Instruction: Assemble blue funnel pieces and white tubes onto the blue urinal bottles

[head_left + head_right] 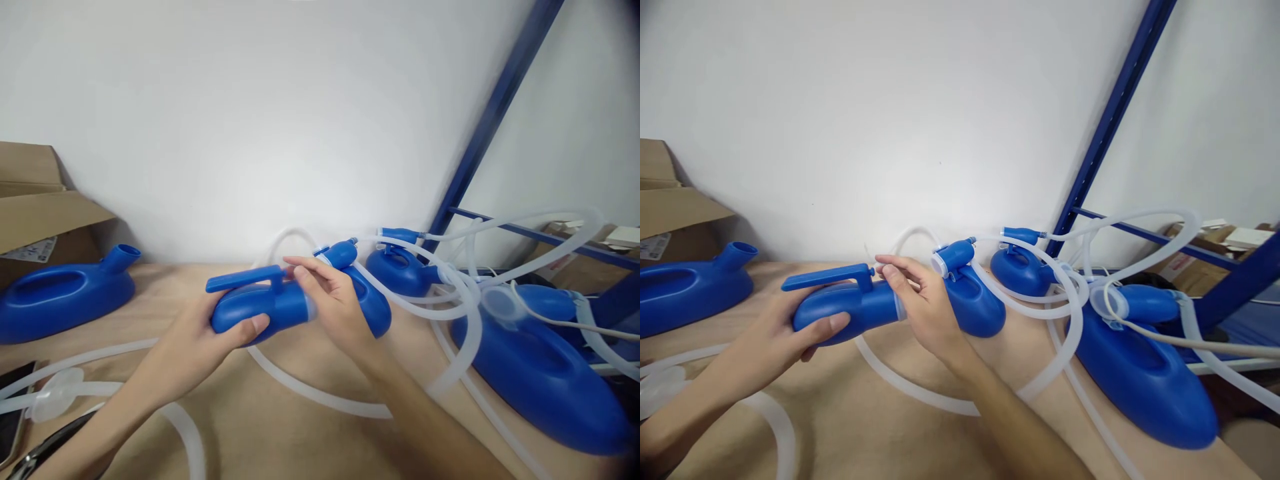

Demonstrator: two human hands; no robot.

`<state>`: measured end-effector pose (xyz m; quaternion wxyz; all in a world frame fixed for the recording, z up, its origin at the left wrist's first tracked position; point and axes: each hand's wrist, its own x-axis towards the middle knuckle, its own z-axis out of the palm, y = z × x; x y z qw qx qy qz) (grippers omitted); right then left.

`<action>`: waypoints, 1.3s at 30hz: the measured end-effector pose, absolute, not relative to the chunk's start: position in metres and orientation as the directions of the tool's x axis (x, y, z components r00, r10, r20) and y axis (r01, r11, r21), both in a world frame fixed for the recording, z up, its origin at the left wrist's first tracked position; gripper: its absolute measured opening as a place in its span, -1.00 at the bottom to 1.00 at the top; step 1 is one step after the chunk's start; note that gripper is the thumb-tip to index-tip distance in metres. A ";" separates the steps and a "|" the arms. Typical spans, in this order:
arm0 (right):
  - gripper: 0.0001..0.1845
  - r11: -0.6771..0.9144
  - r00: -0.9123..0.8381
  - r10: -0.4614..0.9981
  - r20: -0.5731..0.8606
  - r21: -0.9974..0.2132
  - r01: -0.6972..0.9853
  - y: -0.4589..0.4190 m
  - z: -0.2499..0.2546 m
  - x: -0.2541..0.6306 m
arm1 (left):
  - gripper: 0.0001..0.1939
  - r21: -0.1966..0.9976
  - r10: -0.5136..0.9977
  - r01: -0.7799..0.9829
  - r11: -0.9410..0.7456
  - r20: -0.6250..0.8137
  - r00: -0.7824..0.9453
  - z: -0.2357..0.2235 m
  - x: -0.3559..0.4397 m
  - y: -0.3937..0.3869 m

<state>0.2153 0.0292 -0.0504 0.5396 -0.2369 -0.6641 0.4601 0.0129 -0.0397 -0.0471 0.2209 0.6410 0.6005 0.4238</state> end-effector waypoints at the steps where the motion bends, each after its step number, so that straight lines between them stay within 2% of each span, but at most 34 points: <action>1: -0.73 0.487 -0.278 0.809 0.518 -0.855 -0.177 0.029 -0.052 0.213 | -0.40 0.797 0.956 0.578 -0.177 0.278 -0.091 -0.048 0.013 -0.040; 3: -0.78 0.521 -0.236 0.802 0.549 -0.836 -0.173 0.028 -0.055 0.212 | -0.39 0.817 0.963 0.555 -0.157 0.252 -0.099 -0.049 0.013 -0.040; 7: -0.75 0.538 -0.236 0.788 0.569 -0.822 -0.187 0.028 -0.056 0.214 | -0.36 0.841 0.974 0.518 -0.157 0.220 -0.061 -0.046 0.017 -0.040; 10: -0.73 0.541 -0.251 0.785 0.567 -0.824 -0.171 0.030 -0.057 0.214 | -0.43 0.837 0.975 0.527 -0.149 0.213 -0.062 -0.045 0.018 -0.040; 17: -0.76 0.436 -0.258 0.824 0.504 -0.856 -0.278 0.036 -0.061 0.212 | -0.46 0.847 0.975 0.502 -0.175 0.219 -0.029 -0.050 0.016 -0.037; 19: -0.70 0.423 -0.302 0.816 0.493 -0.865 -0.270 0.037 -0.060 0.216 | -0.44 0.841 0.975 0.509 -0.185 0.223 -0.015 -0.049 0.014 -0.036; 21: -0.65 0.446 -0.353 0.785 0.508 -0.860 -0.247 0.039 -0.059 0.222 | -0.44 0.840 0.975 0.515 -0.173 0.219 -0.030 -0.049 0.013 -0.036; 25: -0.79 0.543 -0.416 0.697 0.584 -0.809 -0.226 0.044 -0.056 0.231 | -0.44 0.857 0.983 0.501 -0.118 0.174 -0.066 -0.046 0.016 -0.039; 32: -0.85 0.709 -0.395 0.606 0.691 -0.694 -0.127 0.048 -0.051 0.234 | -0.46 0.848 0.974 0.521 -0.095 0.188 -0.128 -0.046 0.020 -0.039; 39: -0.85 0.669 -0.459 0.605 0.651 -0.728 -0.150 0.051 -0.047 0.242 | -0.44 0.753 0.974 0.638 -0.163 0.225 -0.017 -0.055 0.010 -0.032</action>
